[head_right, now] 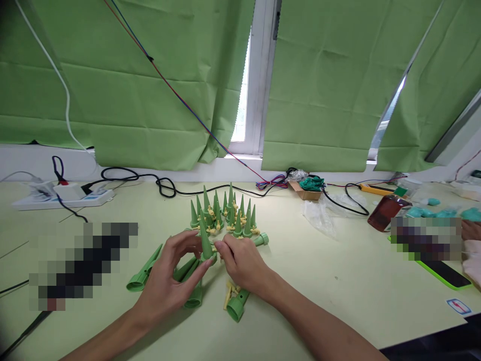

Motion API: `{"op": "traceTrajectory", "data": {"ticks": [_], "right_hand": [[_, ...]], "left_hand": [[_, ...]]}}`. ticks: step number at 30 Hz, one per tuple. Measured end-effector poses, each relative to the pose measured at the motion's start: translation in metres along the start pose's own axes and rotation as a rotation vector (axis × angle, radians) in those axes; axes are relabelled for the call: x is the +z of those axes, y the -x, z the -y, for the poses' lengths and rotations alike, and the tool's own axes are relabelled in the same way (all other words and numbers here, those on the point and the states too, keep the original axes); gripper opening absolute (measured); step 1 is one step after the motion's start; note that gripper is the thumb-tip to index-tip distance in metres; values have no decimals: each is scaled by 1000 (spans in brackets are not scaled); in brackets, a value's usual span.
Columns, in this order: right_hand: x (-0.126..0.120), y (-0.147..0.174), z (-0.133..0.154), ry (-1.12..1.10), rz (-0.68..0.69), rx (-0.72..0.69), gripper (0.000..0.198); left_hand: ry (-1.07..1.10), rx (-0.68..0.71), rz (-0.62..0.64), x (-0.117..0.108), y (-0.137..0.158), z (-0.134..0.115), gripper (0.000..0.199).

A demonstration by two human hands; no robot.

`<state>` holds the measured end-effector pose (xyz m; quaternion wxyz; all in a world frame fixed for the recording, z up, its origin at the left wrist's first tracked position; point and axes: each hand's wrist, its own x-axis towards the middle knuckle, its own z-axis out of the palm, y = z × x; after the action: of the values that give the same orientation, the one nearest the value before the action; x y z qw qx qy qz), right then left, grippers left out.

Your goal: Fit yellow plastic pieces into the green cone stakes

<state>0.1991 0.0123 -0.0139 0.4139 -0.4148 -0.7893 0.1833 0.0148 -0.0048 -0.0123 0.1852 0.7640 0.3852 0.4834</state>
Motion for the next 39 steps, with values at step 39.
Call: {"op": "traceTrajectory", "data": {"ticks": [39], "right_hand": [[-3, -2, 3, -52, -93, -285, 20]], "left_hand": [[-66, -257, 100, -9, -6, -8, 33]]}}
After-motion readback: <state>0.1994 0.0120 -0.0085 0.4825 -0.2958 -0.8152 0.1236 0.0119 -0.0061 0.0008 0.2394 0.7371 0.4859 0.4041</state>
